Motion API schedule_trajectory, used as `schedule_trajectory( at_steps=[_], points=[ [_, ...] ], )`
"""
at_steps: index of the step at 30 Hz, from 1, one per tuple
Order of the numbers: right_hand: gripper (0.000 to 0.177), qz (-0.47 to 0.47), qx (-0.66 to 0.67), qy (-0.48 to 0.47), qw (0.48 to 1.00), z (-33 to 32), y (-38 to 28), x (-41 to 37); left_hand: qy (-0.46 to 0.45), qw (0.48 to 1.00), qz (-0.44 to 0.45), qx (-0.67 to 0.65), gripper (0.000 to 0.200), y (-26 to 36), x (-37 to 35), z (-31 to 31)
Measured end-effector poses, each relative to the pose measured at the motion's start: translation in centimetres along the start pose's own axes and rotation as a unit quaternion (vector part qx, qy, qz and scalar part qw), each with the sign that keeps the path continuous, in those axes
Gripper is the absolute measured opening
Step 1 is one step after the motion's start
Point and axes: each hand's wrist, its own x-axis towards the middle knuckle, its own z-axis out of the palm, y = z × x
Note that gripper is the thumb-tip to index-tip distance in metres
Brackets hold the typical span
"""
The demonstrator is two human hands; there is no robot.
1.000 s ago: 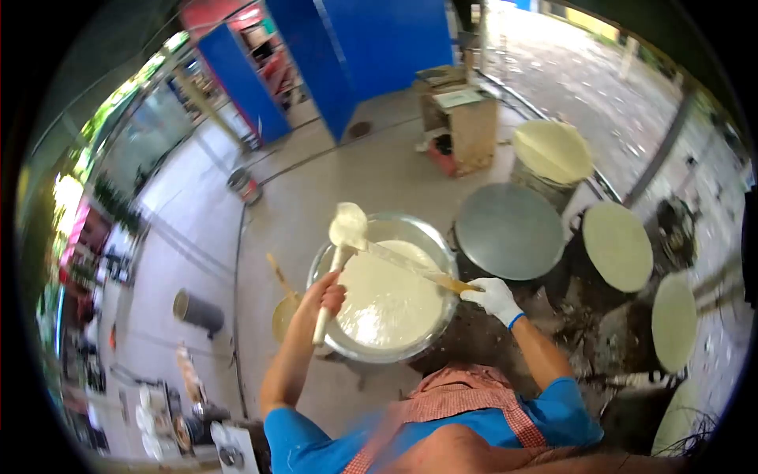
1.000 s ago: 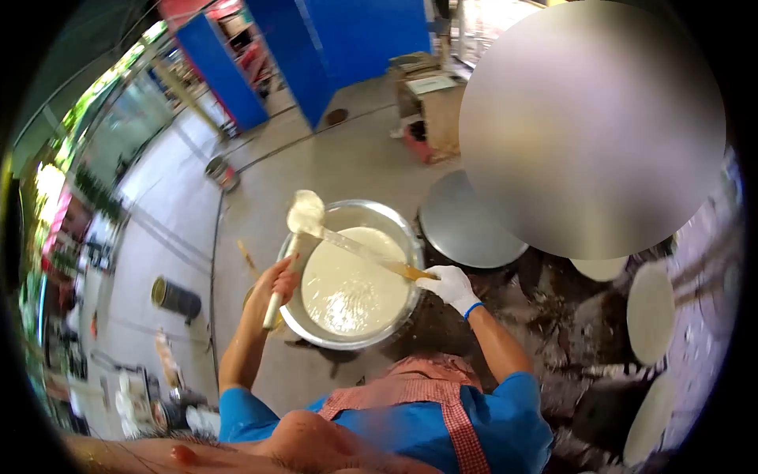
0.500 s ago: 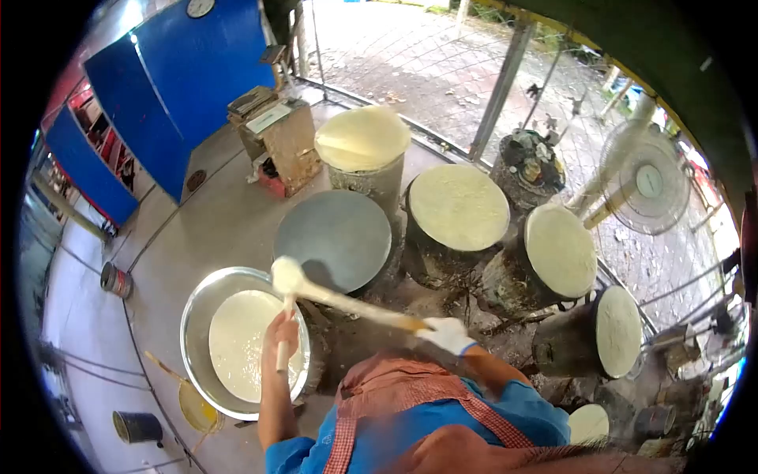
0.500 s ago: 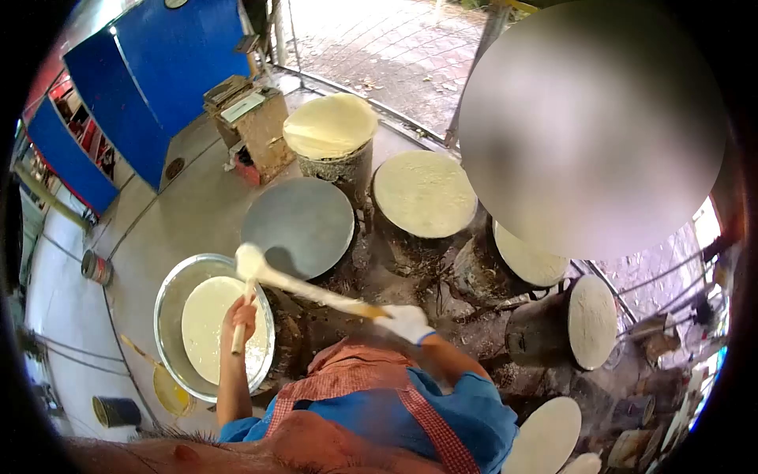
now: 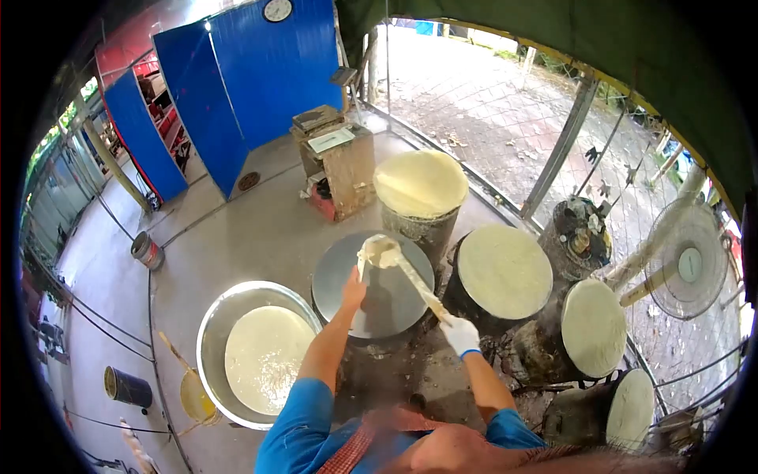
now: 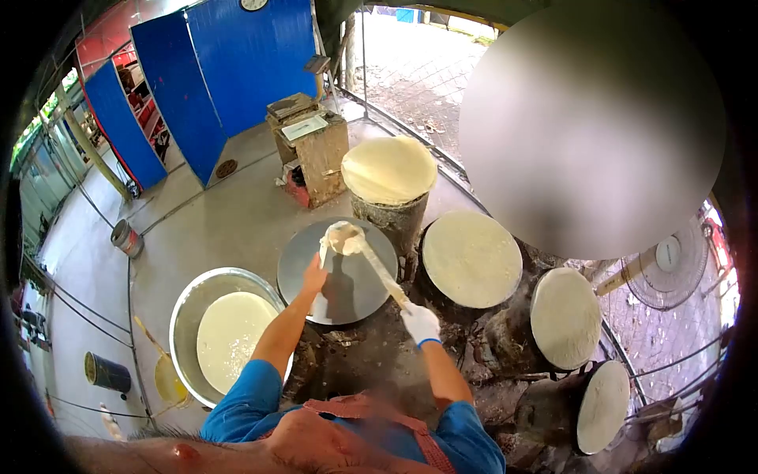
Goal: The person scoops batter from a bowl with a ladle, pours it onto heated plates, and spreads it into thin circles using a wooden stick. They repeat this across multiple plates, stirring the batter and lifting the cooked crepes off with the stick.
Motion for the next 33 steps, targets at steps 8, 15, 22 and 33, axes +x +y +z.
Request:
schedule_trajectory(
  at_steps=[8,15,22,33],
  points=[
    [0.034,0.075,0.235,-0.018,0.969,5.9,-2.9,4.7,0.016,0.989,0.024,0.147,0.064,7.6,-1.2,-6.2],
    [0.032,0.182,0.515,0.001,0.838,7.8,-6.3,6.8,0.042,0.983,-0.009,-0.179,0.063,7.3,-2.5,-14.8],
    [0.036,0.017,0.198,0.056,0.978,3.4,-3.2,7.9,0.036,0.997,0.053,0.039,0.067,-9.8,-20.5,-16.3],
    [0.034,0.160,0.480,-0.017,0.862,4.3,-6.9,4.9,-0.051,0.996,-0.073,-0.023,0.068,-5.5,-24.3,-21.1]
  ],
)
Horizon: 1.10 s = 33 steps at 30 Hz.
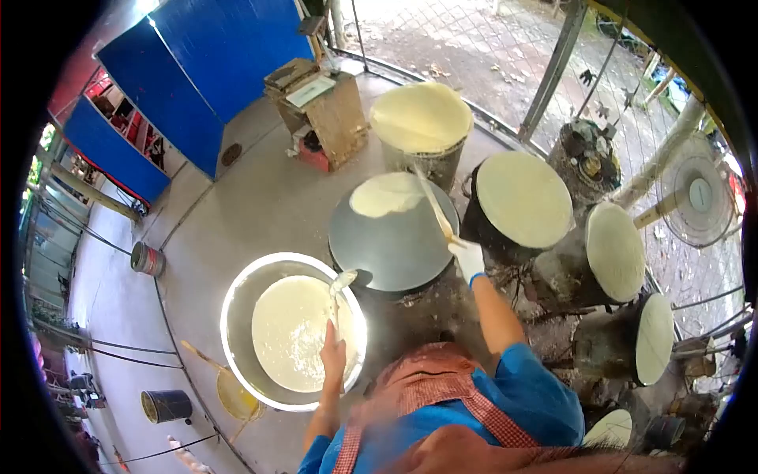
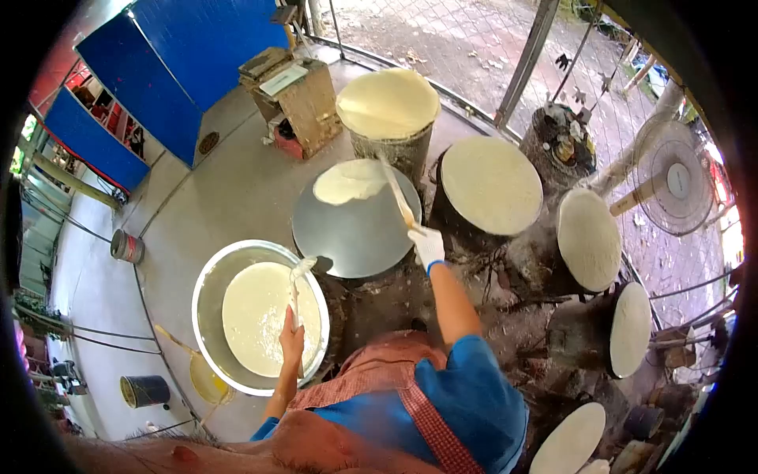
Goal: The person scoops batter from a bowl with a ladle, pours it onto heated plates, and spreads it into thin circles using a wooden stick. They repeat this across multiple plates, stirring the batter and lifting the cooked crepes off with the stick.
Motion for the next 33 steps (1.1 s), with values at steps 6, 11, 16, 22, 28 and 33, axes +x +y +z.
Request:
schedule_trajectory(
  at_steps=[6,11,16,22,28,33],
  points=[
    [0.033,0.026,0.059,-0.150,0.987,5.3,-0.9,0.1,0.004,0.998,-0.053,-0.022,0.067,2.6,-0.8,0.7],
    [0.031,0.114,0.152,-0.045,0.981,-1.7,-2.9,3.2,0.053,0.999,0.002,0.004,0.065,-0.7,-0.8,2.5],
    [0.035,0.154,0.066,-0.218,0.962,1.2,-2.3,2.2,0.064,0.991,-0.107,-0.049,0.064,-0.5,-1.8,2.9],
    [0.041,0.120,0.094,-0.203,0.967,-3.8,-2.7,9.8,0.117,0.944,-0.269,-0.151,0.066,0.8,-7.0,2.5],
    [0.042,0.220,0.000,-0.347,0.912,-2.3,-2.6,5.9,0.161,0.904,-0.248,-0.307,0.069,-2.9,-11.0,4.4],
    [0.040,0.168,0.048,-0.221,0.959,-2.5,-5.6,13.4,0.177,0.931,-0.210,-0.240,0.064,-9.4,-13.8,6.8]
  ],
)
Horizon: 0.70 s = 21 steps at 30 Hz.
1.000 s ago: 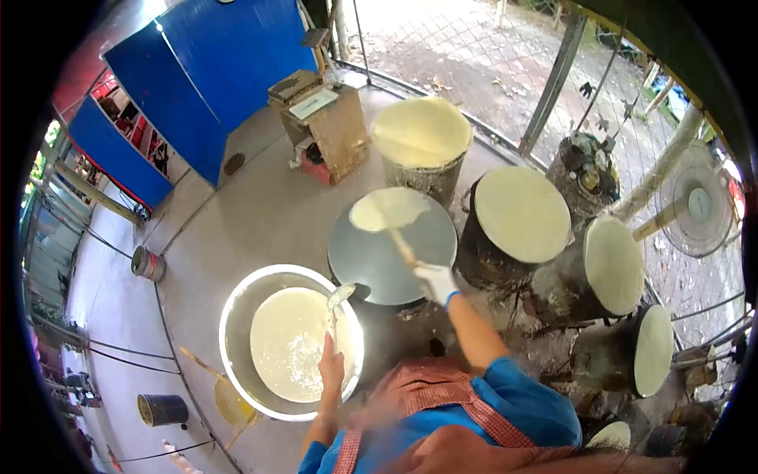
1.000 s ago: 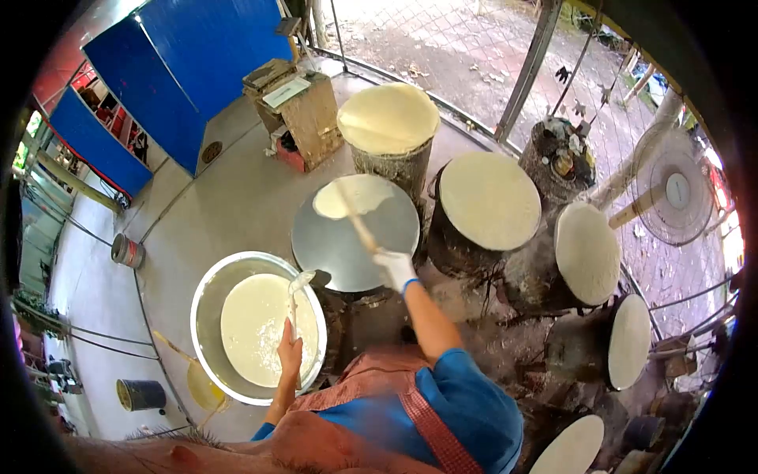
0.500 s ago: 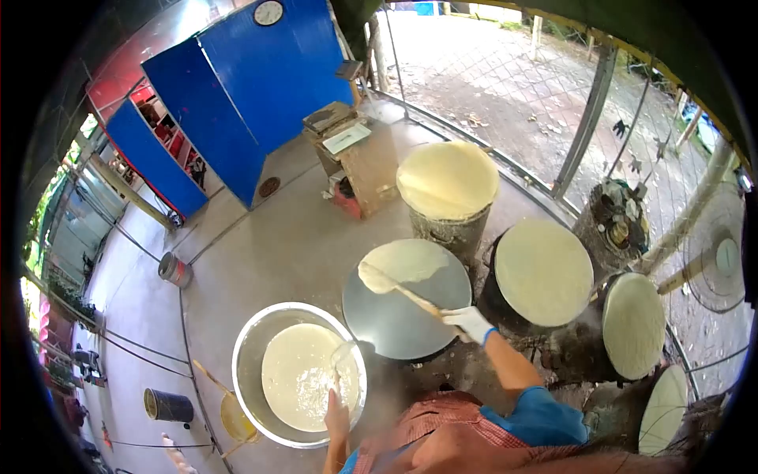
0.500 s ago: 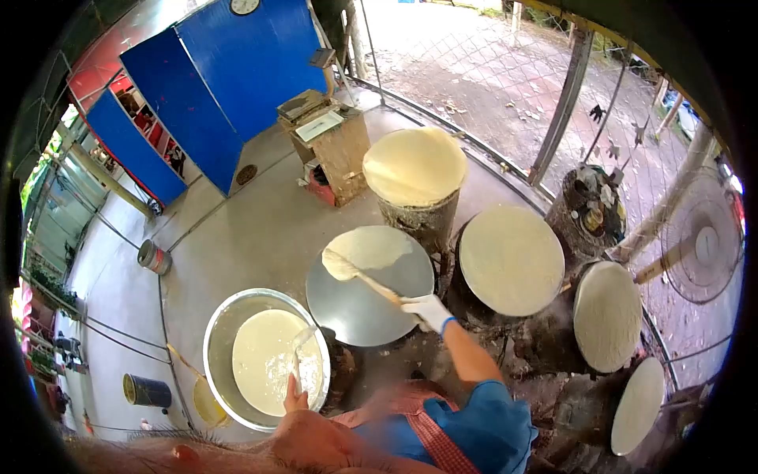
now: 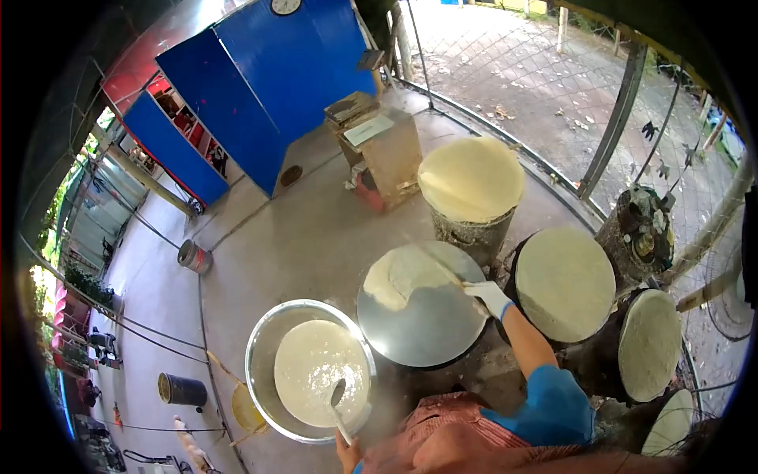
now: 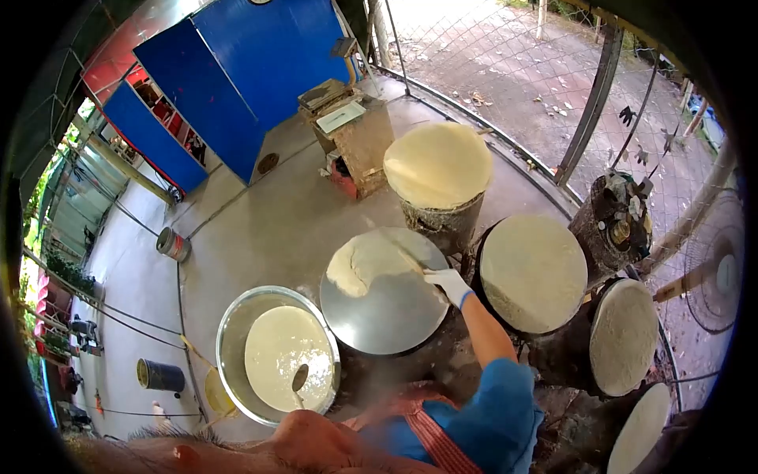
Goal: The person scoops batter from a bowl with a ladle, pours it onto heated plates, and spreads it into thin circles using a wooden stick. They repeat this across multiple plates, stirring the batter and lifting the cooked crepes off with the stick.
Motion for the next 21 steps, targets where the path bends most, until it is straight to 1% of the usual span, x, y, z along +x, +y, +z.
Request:
schedule_trajectory(
  at_steps=[2,3,4,5,6,8,10,11,12,14,17,20,21],
  points=[
    [0.046,0.048,-0.107,-0.082,0.990,1.6,-0.4,0.6,0.009,0.999,0.041,0.029,0.062,-1.4,-0.9,-0.4],
    [0.046,0.090,-0.114,-0.102,0.984,2.3,0.1,-0.2,0.023,0.999,0.039,0.029,0.061,-2.0,-1.1,-0.8],
    [0.043,0.085,-0.123,-0.124,0.981,2.3,0.8,-1.2,0.038,0.998,0.034,0.026,0.061,-2.0,-1.5,-0.3],
    [0.042,0.101,-0.119,-0.148,0.977,1.8,1.5,-2.3,0.057,0.998,0.029,0.021,0.060,-1.4,-2.2,0.5],
    [0.041,0.115,-0.118,-0.173,0.971,0.9,2.1,-3.3,0.039,0.999,0.007,0.003,0.061,-0.5,-2.9,0.7],
    [0.036,0.105,-0.139,-0.177,0.969,-1.1,2.6,-3.6,0.005,0.999,-0.022,-0.040,0.061,2.6,-3.8,1.5],
    [0.035,0.061,-0.134,-0.141,0.979,-2.4,1.2,-1.1,0.023,0.998,-0.039,-0.053,0.060,6.6,-4.7,2.9],
    [0.037,0.056,-0.105,-0.130,0.984,-1.5,-0.3,0.1,0.031,0.997,-0.052,-0.054,0.060,7.7,-5.5,2.8],
    [0.040,0.011,-0.062,-0.085,0.994,-0.1,-1.2,1.0,0.046,0.996,-0.056,-0.045,0.059,7.1,-5.9,2.7],
    [0.043,0.064,-0.171,-0.142,0.973,1.8,-3.0,1.9,0.075,0.995,-0.063,-0.025,0.058,5.0,-6.0,2.2],
    [0.043,0.120,-0.188,-0.210,0.952,0.8,-1.5,-0.1,0.076,0.996,-0.026,0.047,0.056,3.3,-5.9,1.5],
    [0.042,0.177,-0.200,-0.223,0.937,-2.0,-0.4,-3.3,0.089,0.990,-0.113,-0.007,0.055,4.4,-6.8,2.3],
    [0.042,0.152,-0.213,-0.226,0.938,-2.5,-1.2,-2.6,0.088,0.991,-0.101,-0.008,0.054,4.9,-7.1,2.7]
  ],
)
